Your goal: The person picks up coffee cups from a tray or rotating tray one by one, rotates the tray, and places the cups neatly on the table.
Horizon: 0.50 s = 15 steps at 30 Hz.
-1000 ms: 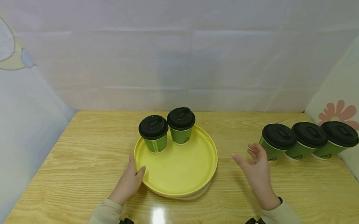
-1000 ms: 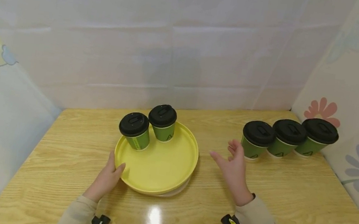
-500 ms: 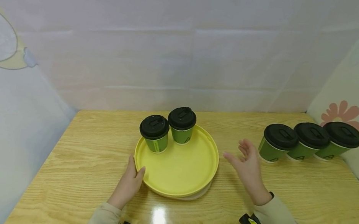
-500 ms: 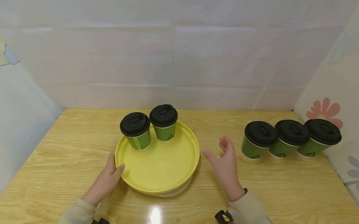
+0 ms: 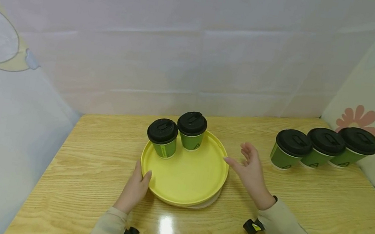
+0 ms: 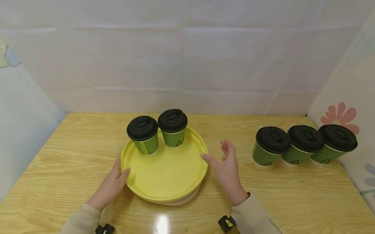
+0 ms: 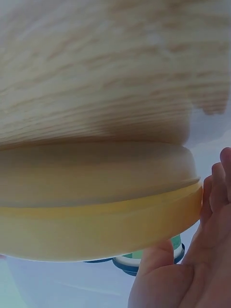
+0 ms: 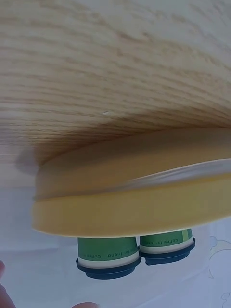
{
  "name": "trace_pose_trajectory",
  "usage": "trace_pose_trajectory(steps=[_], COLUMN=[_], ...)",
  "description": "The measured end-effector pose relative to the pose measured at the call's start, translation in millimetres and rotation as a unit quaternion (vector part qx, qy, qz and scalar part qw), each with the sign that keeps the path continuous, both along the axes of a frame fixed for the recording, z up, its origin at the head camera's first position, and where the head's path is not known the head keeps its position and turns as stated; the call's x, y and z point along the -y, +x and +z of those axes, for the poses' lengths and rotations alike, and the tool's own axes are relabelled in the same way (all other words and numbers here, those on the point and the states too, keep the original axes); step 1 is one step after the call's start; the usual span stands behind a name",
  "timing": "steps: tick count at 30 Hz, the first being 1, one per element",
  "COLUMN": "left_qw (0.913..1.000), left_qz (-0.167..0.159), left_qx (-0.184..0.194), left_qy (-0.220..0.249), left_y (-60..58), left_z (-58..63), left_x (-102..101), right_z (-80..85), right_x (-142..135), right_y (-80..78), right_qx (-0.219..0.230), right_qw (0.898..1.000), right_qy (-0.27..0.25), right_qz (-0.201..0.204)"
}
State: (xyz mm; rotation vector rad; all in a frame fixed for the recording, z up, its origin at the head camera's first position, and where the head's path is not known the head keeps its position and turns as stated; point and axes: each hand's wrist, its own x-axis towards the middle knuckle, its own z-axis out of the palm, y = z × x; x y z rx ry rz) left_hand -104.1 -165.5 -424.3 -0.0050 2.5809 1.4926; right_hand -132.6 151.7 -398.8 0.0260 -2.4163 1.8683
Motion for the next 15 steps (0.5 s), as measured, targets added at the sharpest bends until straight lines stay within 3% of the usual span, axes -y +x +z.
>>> trace_pose_trajectory(steps=[15], left_qw=[0.9998], left_qz=[0.002], left_qx=[-0.012], left_qy=[0.014], left_y=[14.5], left_z=[2.6], left_x=[-1.6], right_z=[-7.3], right_x=[5.8], right_y=[-14.2], right_qx=[0.003], right_qw=[1.000], right_qy=[0.007], right_qz=[0.028])
